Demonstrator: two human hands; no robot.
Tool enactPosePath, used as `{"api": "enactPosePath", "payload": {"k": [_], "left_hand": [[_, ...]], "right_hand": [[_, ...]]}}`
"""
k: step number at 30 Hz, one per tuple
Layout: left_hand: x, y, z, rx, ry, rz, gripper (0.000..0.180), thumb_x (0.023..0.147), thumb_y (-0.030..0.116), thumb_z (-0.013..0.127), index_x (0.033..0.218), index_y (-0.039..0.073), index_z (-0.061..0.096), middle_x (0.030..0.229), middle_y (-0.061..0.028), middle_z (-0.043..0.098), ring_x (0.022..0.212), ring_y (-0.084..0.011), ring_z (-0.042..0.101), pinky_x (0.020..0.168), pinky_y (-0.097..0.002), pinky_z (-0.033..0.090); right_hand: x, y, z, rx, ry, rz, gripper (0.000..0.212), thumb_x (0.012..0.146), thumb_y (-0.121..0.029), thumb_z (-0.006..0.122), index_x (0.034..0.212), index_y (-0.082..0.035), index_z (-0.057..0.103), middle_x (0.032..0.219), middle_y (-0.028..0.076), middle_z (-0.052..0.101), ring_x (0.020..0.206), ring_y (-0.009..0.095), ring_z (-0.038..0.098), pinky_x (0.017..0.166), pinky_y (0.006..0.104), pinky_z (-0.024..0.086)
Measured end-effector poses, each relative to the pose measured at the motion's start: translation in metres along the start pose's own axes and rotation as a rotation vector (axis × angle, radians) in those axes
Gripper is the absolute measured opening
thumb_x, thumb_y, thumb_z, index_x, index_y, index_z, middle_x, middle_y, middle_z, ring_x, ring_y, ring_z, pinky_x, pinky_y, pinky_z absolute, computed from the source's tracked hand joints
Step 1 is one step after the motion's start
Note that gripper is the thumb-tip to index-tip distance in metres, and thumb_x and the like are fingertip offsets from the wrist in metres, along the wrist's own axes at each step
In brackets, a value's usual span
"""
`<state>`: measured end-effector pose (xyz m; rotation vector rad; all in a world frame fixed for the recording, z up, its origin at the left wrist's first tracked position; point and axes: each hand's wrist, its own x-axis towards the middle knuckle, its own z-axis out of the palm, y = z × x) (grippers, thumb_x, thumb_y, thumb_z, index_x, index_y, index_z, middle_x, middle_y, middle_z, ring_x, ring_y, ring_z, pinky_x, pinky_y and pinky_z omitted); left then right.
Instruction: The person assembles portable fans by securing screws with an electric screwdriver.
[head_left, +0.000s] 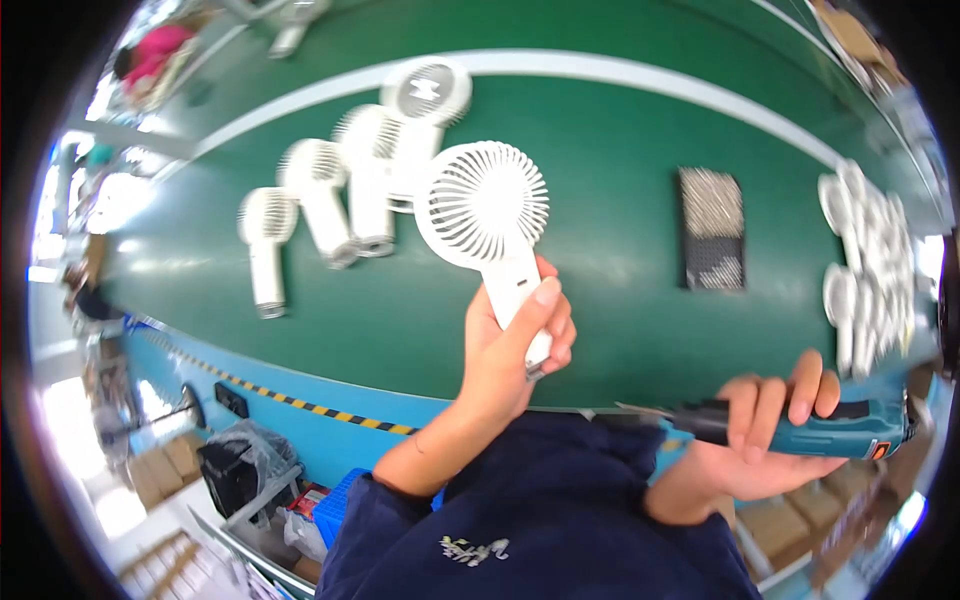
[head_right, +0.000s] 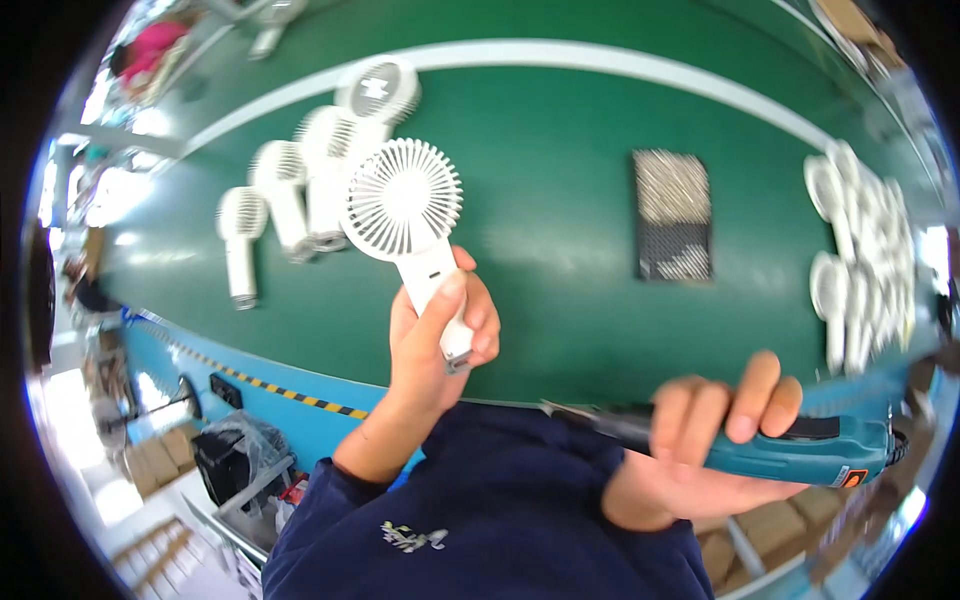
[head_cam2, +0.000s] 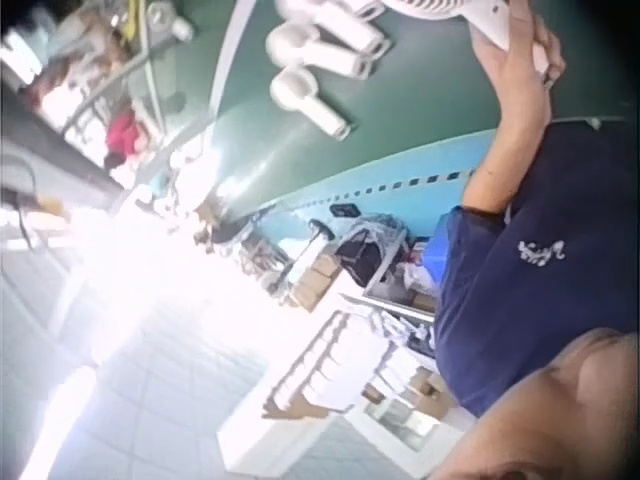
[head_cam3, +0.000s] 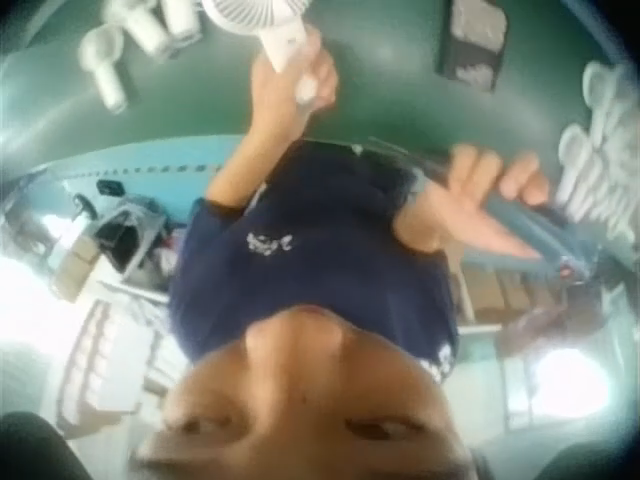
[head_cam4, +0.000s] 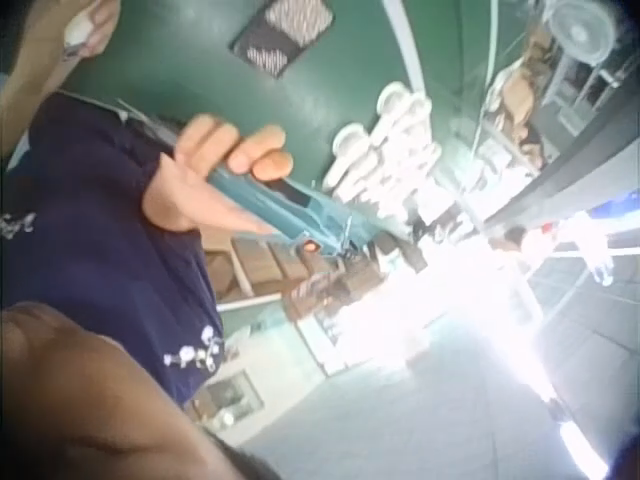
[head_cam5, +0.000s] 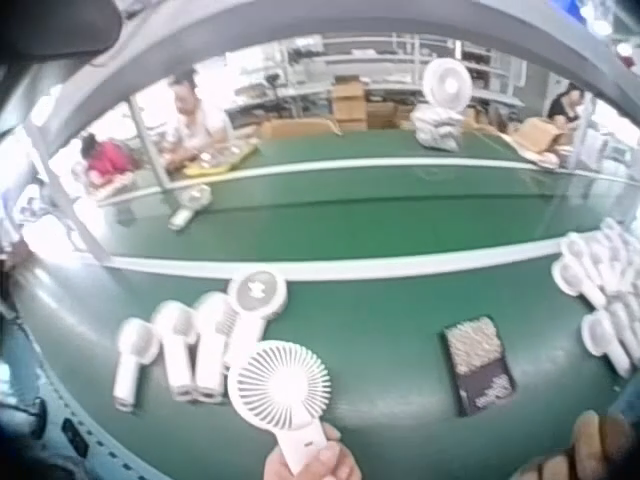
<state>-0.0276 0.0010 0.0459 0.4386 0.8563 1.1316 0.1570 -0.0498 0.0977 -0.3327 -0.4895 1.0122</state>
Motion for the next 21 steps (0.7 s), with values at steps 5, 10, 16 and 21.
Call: {"api": "enactPosePath", "payload": {"k": [5, 10, 16, 21], "left_hand": [[0.094, 0.138, -0.073, 0.635, 0.259, 0.633, 0.016, 0.082, 0.011, 0.062, 0.092, 0.003, 0.053, 0.080, -0.0058, 0.062, 0.054, -0.0090, 0.051, 0.046, -0.0222, 0.040], [0.210, 0.291, -0.162, 1.478, 0.856, 0.928, 0.037, 0.075, 0.028, 0.072, 0.100, 0.004, 0.061, 0.093, -0.0136, 0.068, 0.087, -0.0308, 0.065, 0.079, -0.0385, 0.048], [0.317, 0.334, -0.216, 1.760, 1.017, 0.724, 0.063, 0.067, 0.045, 0.076, 0.110, 0.003, 0.056, 0.102, -0.0210, 0.065, 0.098, -0.0398, 0.060, 0.084, -0.0461, 0.048], [0.362, 0.322, -0.221, 1.751, 1.003, 0.580, 0.067, 0.064, 0.041, 0.080, 0.113, 0.002, 0.056, 0.103, -0.0196, 0.065, 0.097, -0.0376, 0.062, 0.083, -0.0452, 0.048]], "right_hand": [[-0.010, 0.002, -0.052, -0.123, 0.065, 0.348, 0.070, 0.089, -0.070, 0.027, 0.086, -0.002, 0.043, 0.073, 0.007, 0.044, 0.035, 0.017, 0.040, 0.032, 0.0321, 0.030], [-0.039, 0.025, -0.083, 0.005, 0.286, 0.671, 0.081, 0.083, -0.077, 0.024, 0.087, 0.000, 0.048, 0.071, 0.008, 0.047, 0.037, 0.019, 0.044, 0.034, 0.0329, 0.033], [-0.046, 0.027, -0.097, -0.007, 0.331, 0.647, 0.085, 0.080, -0.080, 0.027, 0.081, 0.003, 0.047, 0.068, 0.010, 0.046, 0.038, 0.023, 0.044, 0.035, 0.0357, 0.033], [-0.038, 0.022, -0.086, 0.048, 0.292, 0.743, 0.075, 0.071, -0.075, 0.055, 0.109, -0.010, 0.056, 0.076, 0.012, 0.052, 0.048, 0.023, 0.047, 0.045, 0.0335, 0.039]]}}
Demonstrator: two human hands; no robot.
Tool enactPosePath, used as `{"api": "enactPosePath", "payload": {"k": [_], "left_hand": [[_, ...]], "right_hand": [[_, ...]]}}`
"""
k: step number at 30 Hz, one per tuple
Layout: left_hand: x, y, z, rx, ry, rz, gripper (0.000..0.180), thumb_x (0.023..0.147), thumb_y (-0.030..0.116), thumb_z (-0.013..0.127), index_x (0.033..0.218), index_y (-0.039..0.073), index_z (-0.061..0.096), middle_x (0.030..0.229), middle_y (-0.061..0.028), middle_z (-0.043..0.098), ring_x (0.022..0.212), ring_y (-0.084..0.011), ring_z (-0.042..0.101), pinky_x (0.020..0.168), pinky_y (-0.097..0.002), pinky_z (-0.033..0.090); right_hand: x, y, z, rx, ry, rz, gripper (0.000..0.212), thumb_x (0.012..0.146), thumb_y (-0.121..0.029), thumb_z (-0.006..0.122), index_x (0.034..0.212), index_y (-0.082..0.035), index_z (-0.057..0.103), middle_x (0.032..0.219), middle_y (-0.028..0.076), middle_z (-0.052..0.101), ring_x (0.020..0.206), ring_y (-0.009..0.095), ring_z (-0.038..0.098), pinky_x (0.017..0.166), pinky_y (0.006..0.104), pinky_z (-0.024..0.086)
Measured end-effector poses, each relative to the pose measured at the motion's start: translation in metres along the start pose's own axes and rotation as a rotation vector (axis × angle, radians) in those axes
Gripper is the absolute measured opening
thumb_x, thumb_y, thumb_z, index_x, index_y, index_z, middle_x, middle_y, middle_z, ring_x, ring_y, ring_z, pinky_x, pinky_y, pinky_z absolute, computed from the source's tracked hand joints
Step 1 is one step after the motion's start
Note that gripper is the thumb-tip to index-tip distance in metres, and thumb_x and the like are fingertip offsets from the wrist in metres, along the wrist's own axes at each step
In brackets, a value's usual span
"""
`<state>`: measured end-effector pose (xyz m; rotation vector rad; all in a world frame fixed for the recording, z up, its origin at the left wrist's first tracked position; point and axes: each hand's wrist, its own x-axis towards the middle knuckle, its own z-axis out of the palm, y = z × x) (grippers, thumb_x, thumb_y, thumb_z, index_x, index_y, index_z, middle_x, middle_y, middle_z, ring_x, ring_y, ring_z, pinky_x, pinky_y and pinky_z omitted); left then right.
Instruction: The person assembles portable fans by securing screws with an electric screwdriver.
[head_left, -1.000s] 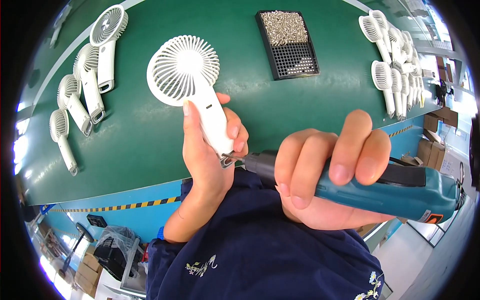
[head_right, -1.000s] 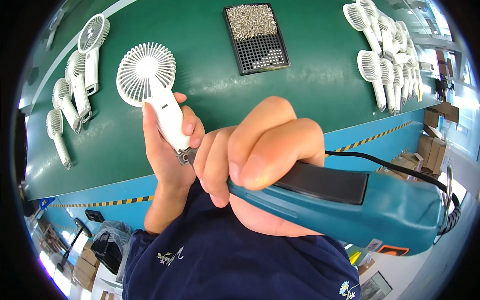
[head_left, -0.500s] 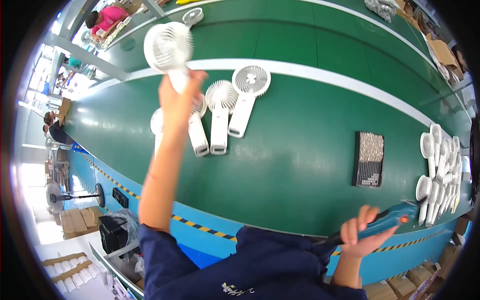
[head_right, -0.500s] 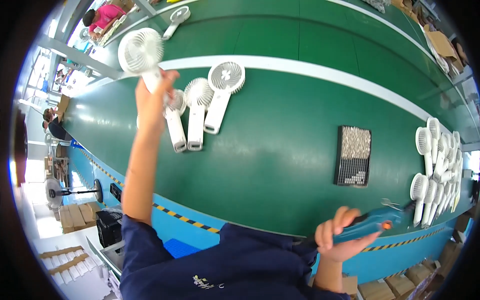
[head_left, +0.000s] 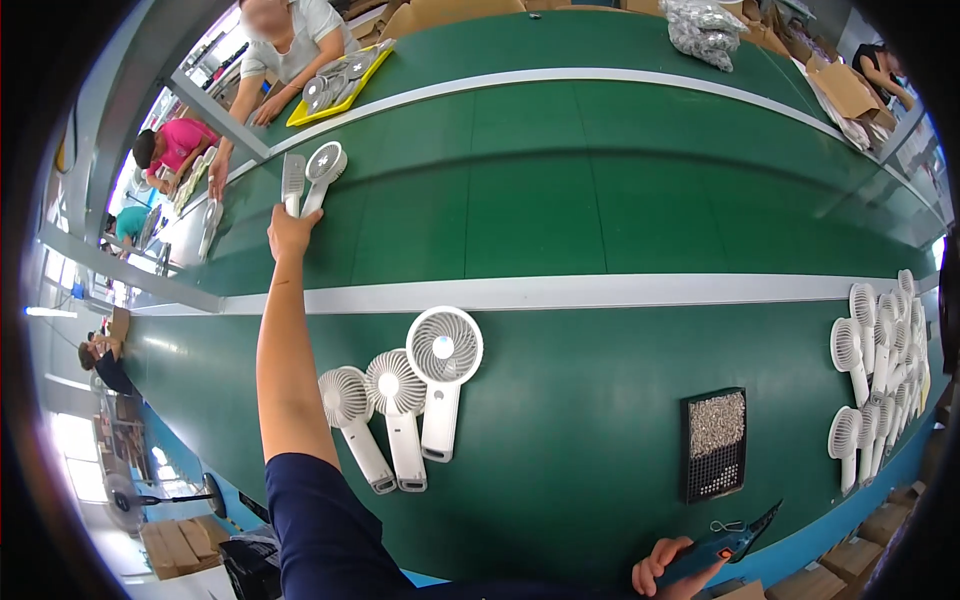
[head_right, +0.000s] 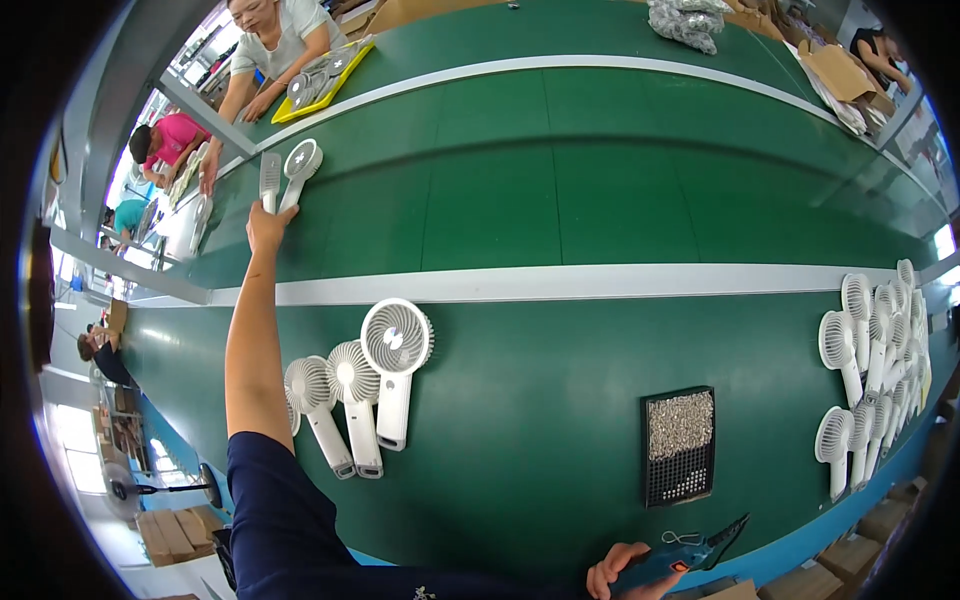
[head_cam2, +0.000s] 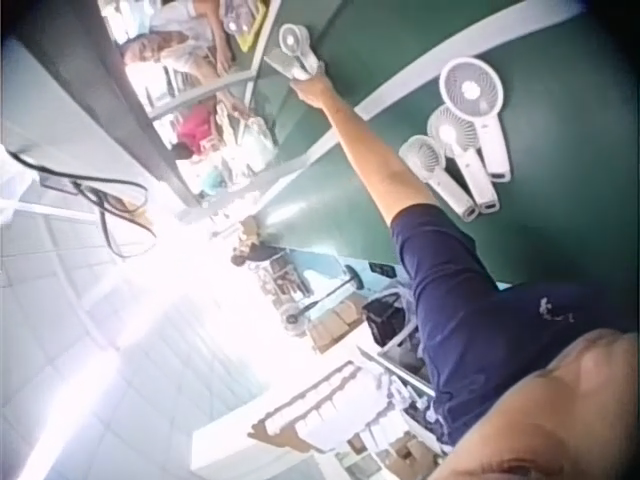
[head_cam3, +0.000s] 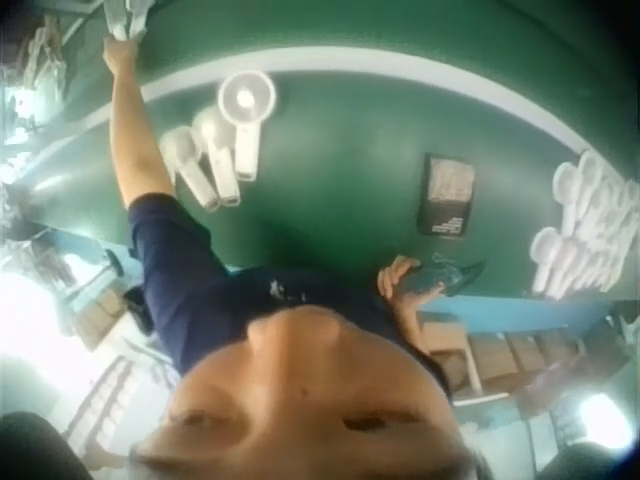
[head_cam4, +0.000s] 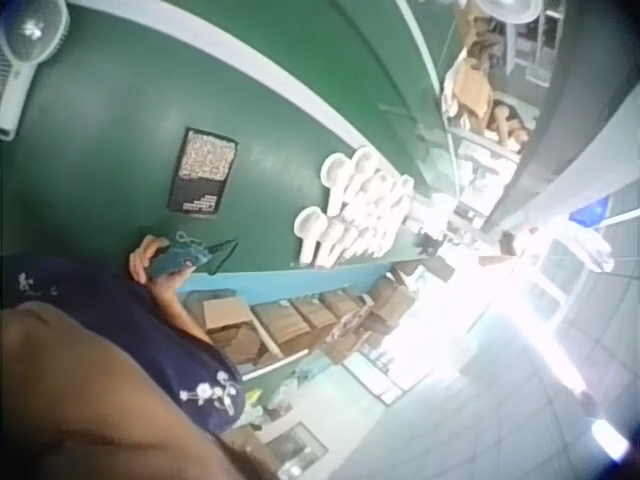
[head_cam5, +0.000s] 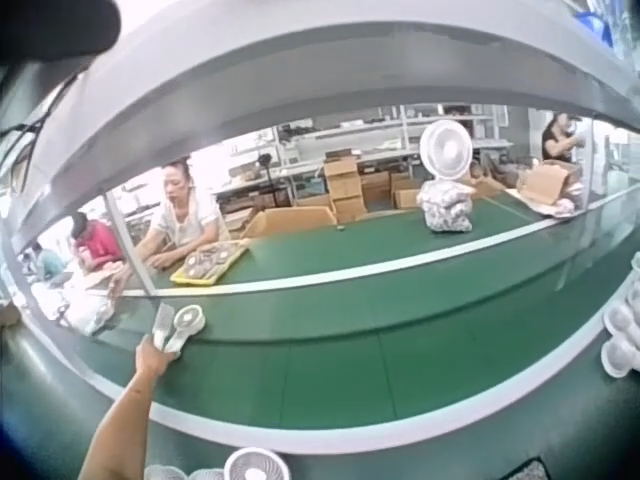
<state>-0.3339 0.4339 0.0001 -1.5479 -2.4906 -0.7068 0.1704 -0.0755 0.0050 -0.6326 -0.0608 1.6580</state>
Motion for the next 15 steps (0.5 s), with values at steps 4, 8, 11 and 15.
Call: {"api": "enactPosePath", "payload": {"k": [4, 8, 11, 15], "left_hand": [[0.013, -0.032, -0.005, -0.040, 0.009, 0.016, 0.061, 0.064, 0.037, 0.082, 0.108, 0.002, 0.058, 0.100, -0.0187, 0.066, 0.093, -0.0356, 0.063, 0.081, -0.0433, 0.049], [-0.027, -0.022, -0.074, -0.318, -0.045, 0.193, 0.047, 0.067, 0.030, 0.082, 0.096, 0.000, 0.060, 0.083, -0.0106, 0.065, 0.072, -0.0181, 0.058, 0.070, -0.0330, 0.046], [-0.078, -0.075, -0.136, -0.246, -0.051, 0.117, 0.044, 0.070, 0.025, 0.081, 0.099, -0.001, 0.061, 0.084, -0.0066, 0.065, 0.073, -0.0122, 0.056, 0.067, -0.0282, 0.046], [-0.144, -0.156, -0.161, -0.490, -0.180, 0.042, 0.043, 0.072, 0.020, 0.080, 0.106, 0.001, 0.063, 0.080, 0.0001, 0.061, 0.067, -0.0085, 0.052, 0.058, -0.0250, 0.043]], "right_hand": [[0.007, 0.007, 0.008, -0.152, 0.103, 0.034, 0.082, 0.070, -0.081, 0.048, 0.102, -0.006, 0.057, 0.071, 0.009, 0.046, 0.041, 0.022, 0.042, 0.039, 0.0329, 0.033], [0.003, 0.004, 0.019, -0.076, 0.079, -0.070, 0.076, 0.075, -0.076, 0.050, 0.101, -0.005, 0.058, 0.076, 0.012, 0.052, 0.044, 0.022, 0.045, 0.041, 0.0330, 0.037], [0.013, 0.005, -0.015, -0.122, -0.137, -0.032, 0.079, 0.078, -0.078, 0.038, 0.096, -0.003, 0.055, 0.076, 0.012, 0.051, 0.043, 0.024, 0.048, 0.040, 0.0363, 0.038], [0.007, 0.005, -0.005, 0.036, 0.062, -0.074, 0.084, 0.078, -0.077, 0.032, 0.078, 0.004, 0.053, 0.065, 0.012, 0.048, 0.037, 0.026, 0.046, 0.037, 0.0387, 0.037]]}}
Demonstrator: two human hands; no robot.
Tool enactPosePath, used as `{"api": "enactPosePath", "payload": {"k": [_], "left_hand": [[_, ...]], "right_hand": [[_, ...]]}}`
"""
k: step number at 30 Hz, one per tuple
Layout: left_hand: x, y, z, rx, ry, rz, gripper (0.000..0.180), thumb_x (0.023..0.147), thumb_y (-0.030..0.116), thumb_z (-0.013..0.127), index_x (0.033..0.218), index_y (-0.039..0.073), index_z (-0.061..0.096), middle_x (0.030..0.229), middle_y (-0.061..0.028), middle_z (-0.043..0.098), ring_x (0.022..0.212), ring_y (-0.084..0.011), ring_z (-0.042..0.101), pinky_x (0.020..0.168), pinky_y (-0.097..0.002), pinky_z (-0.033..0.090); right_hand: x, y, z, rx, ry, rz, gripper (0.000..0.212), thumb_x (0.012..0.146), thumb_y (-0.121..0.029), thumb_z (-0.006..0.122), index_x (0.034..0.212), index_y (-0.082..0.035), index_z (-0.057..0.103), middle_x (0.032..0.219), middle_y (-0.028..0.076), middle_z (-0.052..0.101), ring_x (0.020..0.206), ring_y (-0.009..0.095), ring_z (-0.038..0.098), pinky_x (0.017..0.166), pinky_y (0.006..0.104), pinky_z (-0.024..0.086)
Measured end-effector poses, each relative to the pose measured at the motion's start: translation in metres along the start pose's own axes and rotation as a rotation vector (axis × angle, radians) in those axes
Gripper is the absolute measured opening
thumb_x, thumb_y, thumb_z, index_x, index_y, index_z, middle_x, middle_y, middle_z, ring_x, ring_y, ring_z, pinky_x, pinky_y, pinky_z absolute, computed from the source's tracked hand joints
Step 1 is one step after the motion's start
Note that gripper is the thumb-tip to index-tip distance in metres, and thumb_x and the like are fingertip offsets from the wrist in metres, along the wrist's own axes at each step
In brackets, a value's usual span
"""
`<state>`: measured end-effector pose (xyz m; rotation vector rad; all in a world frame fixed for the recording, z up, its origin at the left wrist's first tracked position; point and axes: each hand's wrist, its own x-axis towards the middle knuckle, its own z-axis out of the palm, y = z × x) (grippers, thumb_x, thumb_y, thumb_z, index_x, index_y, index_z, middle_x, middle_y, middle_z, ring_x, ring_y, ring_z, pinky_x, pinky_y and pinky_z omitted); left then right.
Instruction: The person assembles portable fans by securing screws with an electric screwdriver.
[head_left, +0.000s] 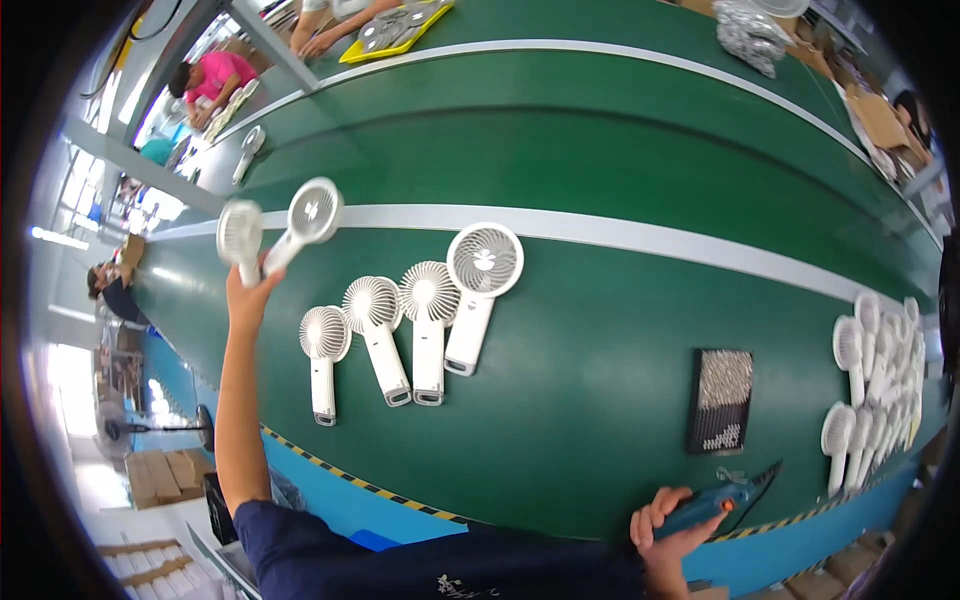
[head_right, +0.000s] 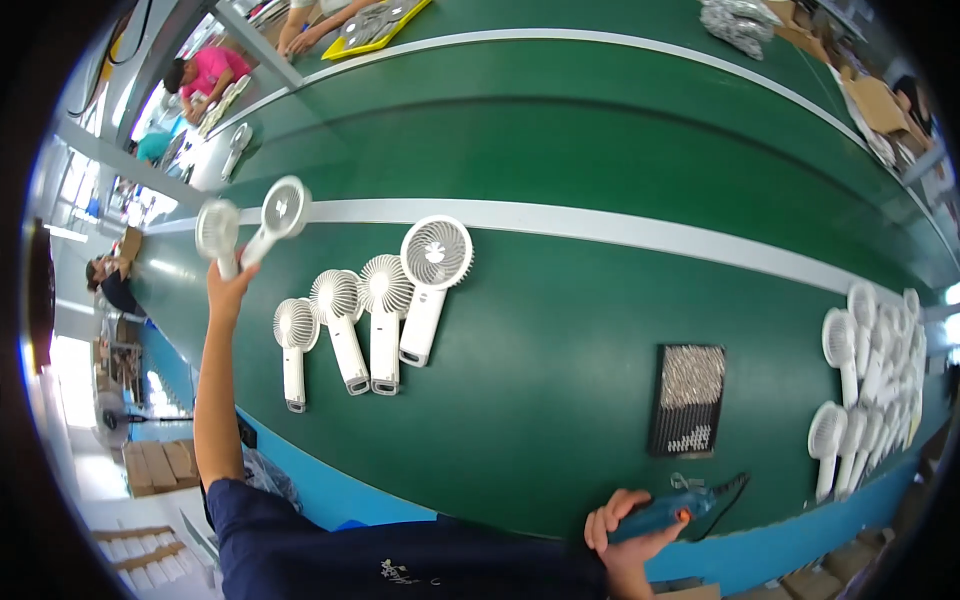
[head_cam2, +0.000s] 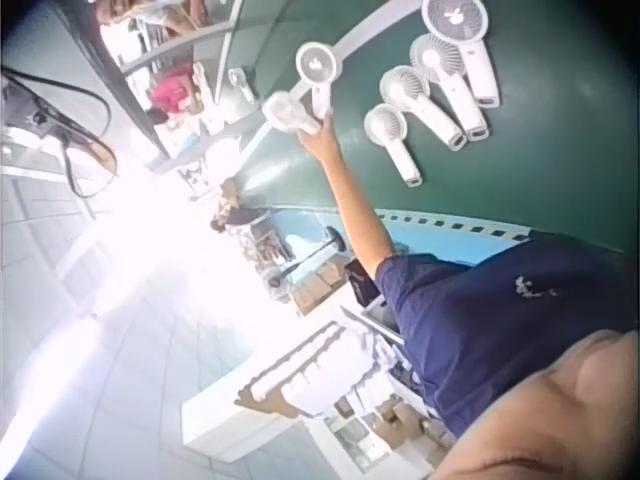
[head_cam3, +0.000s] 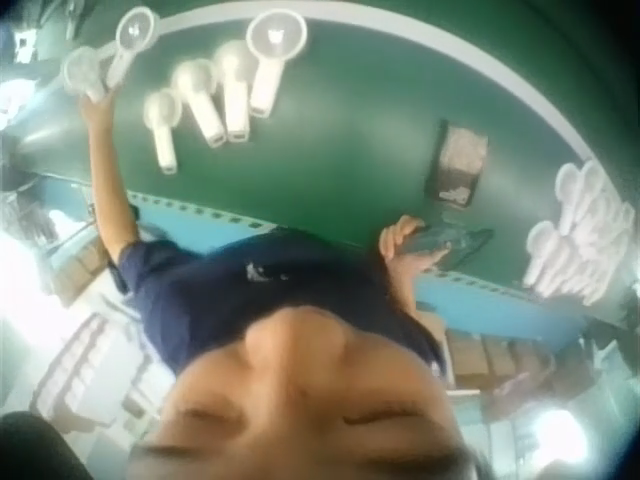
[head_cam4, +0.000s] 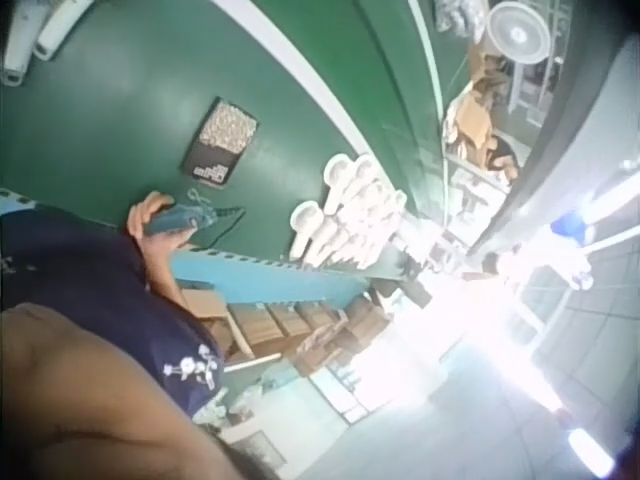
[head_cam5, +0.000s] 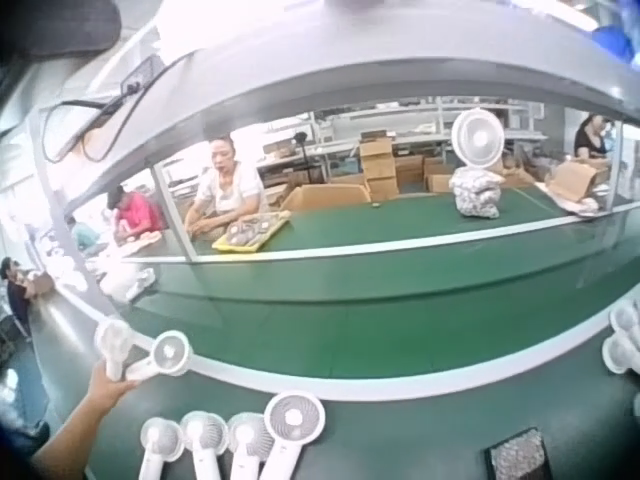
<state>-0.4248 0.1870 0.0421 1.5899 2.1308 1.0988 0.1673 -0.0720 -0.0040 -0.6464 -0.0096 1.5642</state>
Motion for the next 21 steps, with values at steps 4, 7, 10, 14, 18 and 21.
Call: {"api": "enactPosePath", "payload": {"k": [4, 7, 10, 14, 18, 21], "left_hand": [[-0.040, -0.021, -0.017, 0.012, -0.060, -0.123, 0.042, 0.071, 0.023, 0.080, 0.106, 0.005, 0.064, 0.075, 0.0047, 0.054, 0.056, -0.0044, 0.042, 0.048, -0.0208, 0.032], [-0.050, -0.081, -0.032, -0.187, -0.014, -0.136, 0.047, 0.074, 0.019, 0.077, 0.115, 0.006, 0.059, 0.087, 0.0006, 0.058, 0.064, -0.0076, 0.048, 0.052, -0.0219, 0.036], [-0.051, -0.049, -0.034, 0.035, -0.206, -0.158, 0.044, 0.081, 0.015, 0.070, 0.122, 0.008, 0.057, 0.081, 0.0023, 0.057, 0.053, -0.0037, 0.040, 0.044, -0.0196, 0.028], [-0.036, -0.035, -0.044, -0.134, -0.012, -0.110, 0.030, 0.088, 0.026, 0.063, 0.111, 0.007, 0.057, 0.070, 0.0035, 0.048, 0.048, -0.0025, 0.035, 0.041, -0.0194, 0.025], [-0.138, 0.120, 0.008, -1.185, -0.200, -0.139, 0.029, 0.097, 0.031, 0.048, 0.113, 0.007, 0.049, 0.074, 0.0026, 0.044, 0.055, -0.0022, 0.035, 0.046, -0.0183, 0.029], [-0.248, 0.191, 0.110, -1.478, -0.558, -0.532, 0.035, 0.094, 0.038, 0.049, 0.114, 0.009, 0.047, 0.069, 0.0019, 0.044, 0.051, -0.0074, 0.038, 0.044, -0.0210, 0.032]], "right_hand": [[-0.003, -0.002, 0.003, 0.052, -0.014, 0.045, 0.082, 0.074, -0.081, 0.033, 0.069, 0.000, 0.047, 0.061, 0.009, 0.046, 0.037, 0.023, 0.045, 0.036, 0.0348, 0.035], [0.012, 0.003, 0.006, -0.023, -0.136, 0.086, 0.091, 0.070, -0.089, 0.028, 0.071, 0.000, 0.045, 0.059, 0.006, 0.045, 0.039, 0.018, 0.046, 0.039, 0.0313, 0.037], [-0.001, -0.006, 0.015, -0.138, -0.232, -0.077, 0.094, 0.069, -0.090, 0.027, 0.079, 0.002, 0.047, 0.064, 0.007, 0.046, 0.044, 0.015, 0.048, 0.044, 0.0292, 0.040], [-0.027, -0.064, 0.042, -0.248, -0.427, -0.546, 0.087, 0.072, -0.086, 0.034, 0.080, -0.001, 0.049, 0.068, 0.006, 0.046, 0.039, 0.018, 0.046, 0.035, 0.0308, 0.036], [-0.022, -0.110, 0.054, -0.404, -0.366, -1.060, 0.081, 0.074, -0.084, 0.035, 0.086, -0.006, 0.051, 0.069, 0.004, 0.048, 0.038, 0.014, 0.047, 0.034, 0.0272, 0.036], [0.002, -0.112, 0.054, -0.390, -0.338, -1.030, 0.094, 0.063, -0.092, 0.035, 0.091, -0.004, 0.052, 0.062, 0.009, 0.051, 0.040, 0.019, 0.046, 0.037, 0.0322, 0.037]]}}
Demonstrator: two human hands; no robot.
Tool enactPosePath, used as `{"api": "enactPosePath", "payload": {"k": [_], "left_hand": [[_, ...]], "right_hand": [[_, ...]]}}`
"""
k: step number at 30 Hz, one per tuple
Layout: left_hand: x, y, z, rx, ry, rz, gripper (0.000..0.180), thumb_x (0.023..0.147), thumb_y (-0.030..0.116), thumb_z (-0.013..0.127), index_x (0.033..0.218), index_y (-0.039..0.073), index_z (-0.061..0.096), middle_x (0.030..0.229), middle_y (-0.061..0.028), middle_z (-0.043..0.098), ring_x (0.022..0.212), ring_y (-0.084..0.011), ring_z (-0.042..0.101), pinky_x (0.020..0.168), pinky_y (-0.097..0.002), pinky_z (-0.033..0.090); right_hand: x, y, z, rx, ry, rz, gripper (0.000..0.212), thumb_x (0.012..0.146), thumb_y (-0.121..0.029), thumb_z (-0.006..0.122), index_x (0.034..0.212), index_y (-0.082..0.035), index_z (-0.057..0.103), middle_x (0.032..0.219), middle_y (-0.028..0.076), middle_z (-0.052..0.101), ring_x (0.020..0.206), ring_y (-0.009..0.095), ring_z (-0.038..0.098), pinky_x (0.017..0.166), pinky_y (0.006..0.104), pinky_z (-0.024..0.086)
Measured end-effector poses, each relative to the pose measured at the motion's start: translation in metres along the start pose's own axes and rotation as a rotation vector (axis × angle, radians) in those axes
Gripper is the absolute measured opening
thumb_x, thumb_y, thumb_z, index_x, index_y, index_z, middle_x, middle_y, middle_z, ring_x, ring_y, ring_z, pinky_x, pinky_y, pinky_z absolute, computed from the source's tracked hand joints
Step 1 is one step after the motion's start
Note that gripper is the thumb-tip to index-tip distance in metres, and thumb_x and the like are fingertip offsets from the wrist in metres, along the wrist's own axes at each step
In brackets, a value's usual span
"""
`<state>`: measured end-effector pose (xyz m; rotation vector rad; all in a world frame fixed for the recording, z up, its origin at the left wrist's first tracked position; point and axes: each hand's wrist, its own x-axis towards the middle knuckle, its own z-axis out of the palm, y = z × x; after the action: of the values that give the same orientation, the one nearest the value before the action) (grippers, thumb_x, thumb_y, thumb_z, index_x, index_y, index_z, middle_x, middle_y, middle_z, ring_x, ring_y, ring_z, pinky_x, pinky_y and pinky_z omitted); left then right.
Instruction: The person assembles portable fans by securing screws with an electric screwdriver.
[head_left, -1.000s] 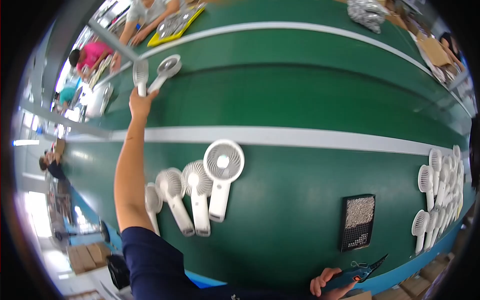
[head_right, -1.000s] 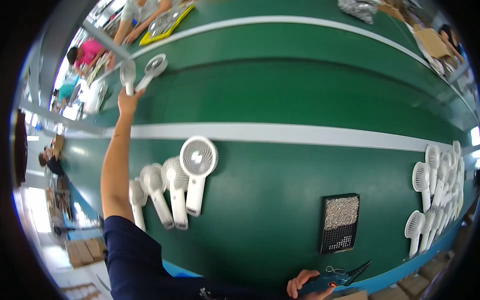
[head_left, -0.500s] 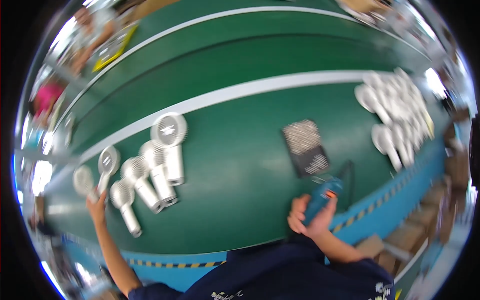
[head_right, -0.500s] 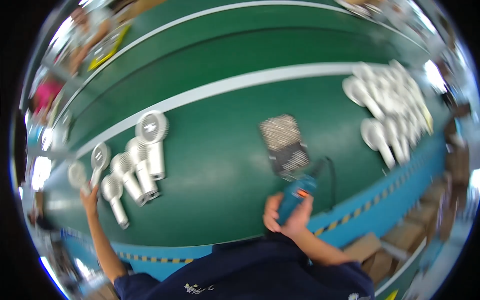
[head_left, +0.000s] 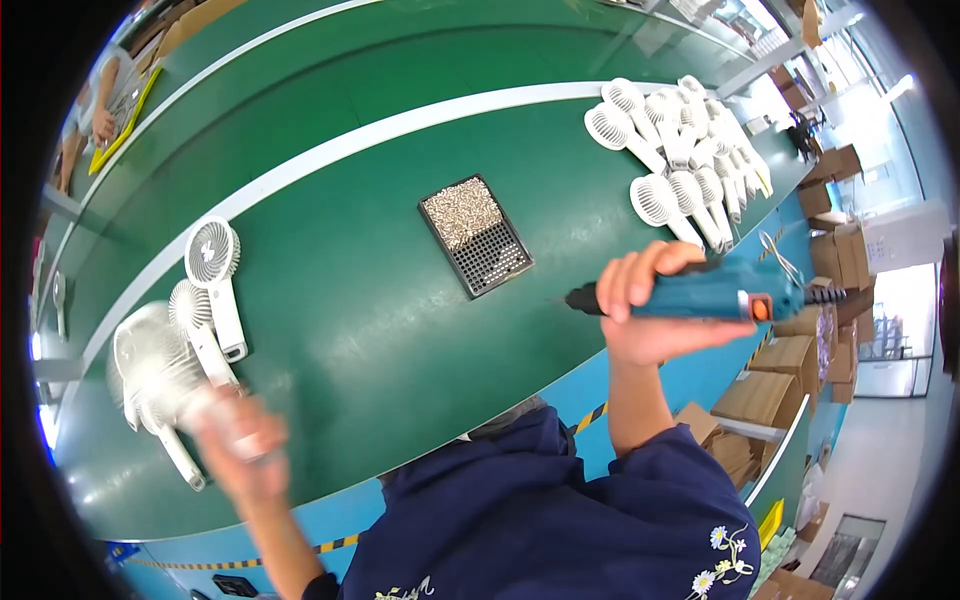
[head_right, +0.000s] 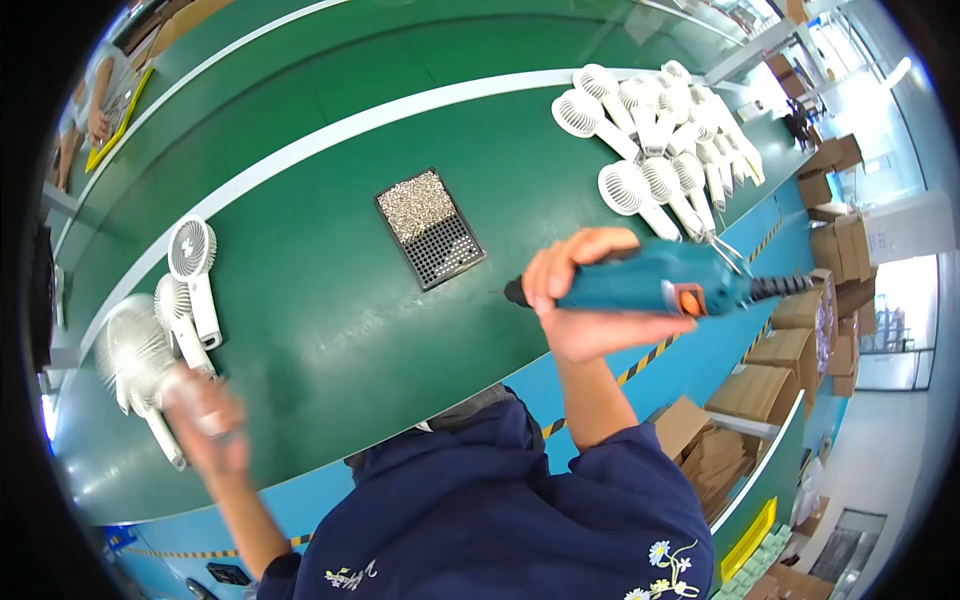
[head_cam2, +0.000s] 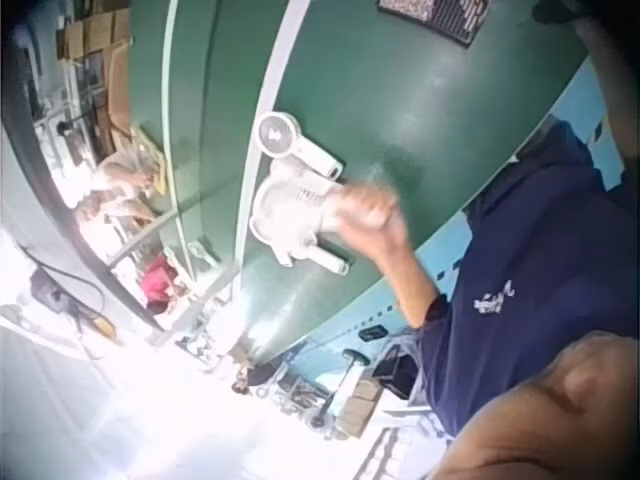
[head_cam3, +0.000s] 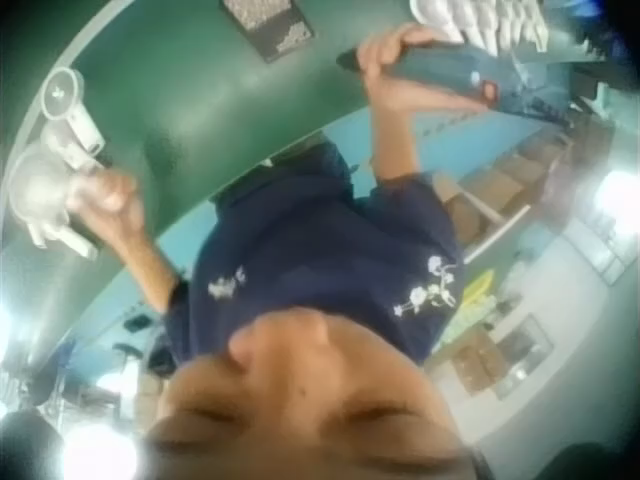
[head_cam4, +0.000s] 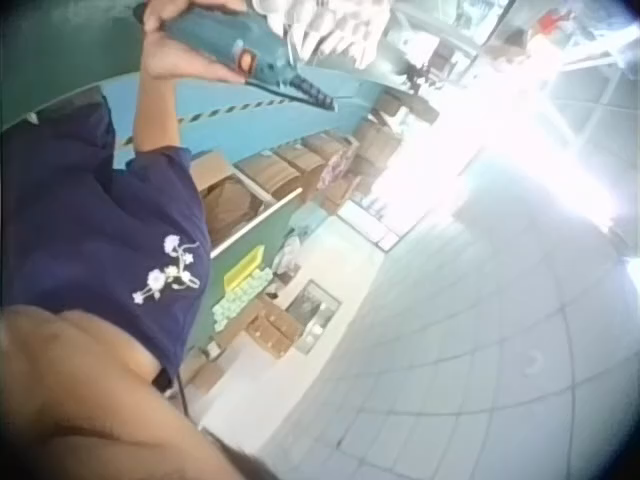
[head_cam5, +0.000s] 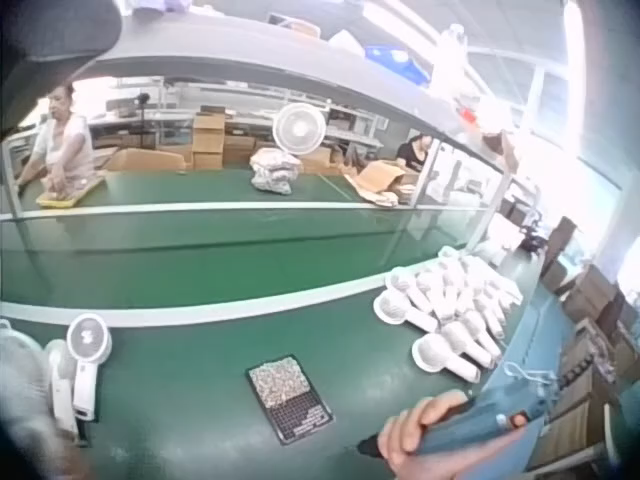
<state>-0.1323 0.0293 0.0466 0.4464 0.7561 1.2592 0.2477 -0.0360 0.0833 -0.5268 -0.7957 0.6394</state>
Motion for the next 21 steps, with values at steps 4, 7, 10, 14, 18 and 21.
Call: {"api": "enactPosePath", "payload": {"k": [4, 7, 10, 14, 18, 21], "left_hand": [[-0.004, -0.118, 0.082, -0.274, -0.189, -0.374, 0.030, 0.099, 0.036, 0.038, 0.109, 0.009, 0.045, 0.070, 0.0016, 0.040, 0.047, -0.0070, 0.033, 0.038, -0.0217, 0.028], [0.006, -0.152, 0.104, -0.342, -0.205, -0.417, 0.038, 0.100, 0.040, 0.034, 0.109, 0.006, 0.048, 0.071, -0.0013, 0.042, 0.048, -0.0089, 0.035, 0.038, -0.0218, 0.028], [0.007, -0.159, 0.104, -0.358, -0.199, -0.418, 0.040, 0.100, 0.040, 0.032, 0.109, 0.004, 0.049, 0.071, -0.0032, 0.045, 0.048, -0.0105, 0.037, 0.039, -0.0233, 0.030], [0.007, -0.160, 0.098, -0.347, -0.273, -0.448, 0.040, 0.100, 0.038, 0.030, 0.110, 0.004, 0.048, 0.071, -0.0037, 0.044, 0.048, -0.0110, 0.036, 0.038, -0.0228, 0.031], [-0.001, -0.165, 0.096, -0.364, -0.272, -0.447, 0.036, 0.100, 0.035, 0.031, 0.111, 0.004, 0.047, 0.071, -0.0027, 0.043, 0.048, -0.0100, 0.036, 0.038, -0.0223, 0.030], [0.002, -0.166, 0.098, -0.280, -0.223, -0.384, 0.028, 0.100, 0.028, 0.035, 0.112, 0.006, 0.046, 0.070, -0.0007, 0.041, 0.048, -0.0078, 0.035, 0.039, -0.0219, 0.029]], "right_hand": [[0.028, 0.028, 0.002, 0.077, -0.053, 0.100, 0.105, 0.052, -0.099, 0.023, 0.090, -0.006, 0.052, 0.055, 0.007, 0.050, 0.041, 0.018, 0.046, 0.042, 0.0293, 0.037], [0.045, 0.037, 0.015, 0.106, -0.007, 0.144, 0.106, 0.052, -0.099, 0.020, 0.091, -0.006, 0.053, 0.054, 0.006, 0.049, 0.040, 0.018, 0.045, 0.041, 0.0293, 0.037], [0.041, 0.042, 0.016, 0.067, -0.058, 0.165, 0.109, 0.050, -0.100, 0.021, 0.090, -0.004, 0.054, 0.053, 0.007, 0.049, 0.040, 0.018, 0.044, 0.040, 0.0290, 0.038], [0.040, 0.064, 0.012, 0.007, -0.007, 0.197, 0.110, 0.052, -0.100, 0.020, 0.086, 0.000, 0.053, 0.050, 0.009, 0.048, 0.037, 0.017, 0.042, 0.037, 0.0282, 0.038], [0.042, 0.065, 0.008, -0.028, 0.055, 0.213, 0.109, 0.054, -0.099, 0.019, 0.085, 0.000, 0.053, 0.049, 0.008, 0.047, 0.036, 0.017, 0.042, 0.035, 0.0271, 0.037], [0.039, 0.065, 0.009, 0.002, 0.062, 0.224, 0.108, 0.054, -0.099, 0.020, 0.085, 0.000, 0.053, 0.048, 0.008, 0.047, 0.035, 0.017, 0.041, 0.035, 0.0268, 0.037]]}}
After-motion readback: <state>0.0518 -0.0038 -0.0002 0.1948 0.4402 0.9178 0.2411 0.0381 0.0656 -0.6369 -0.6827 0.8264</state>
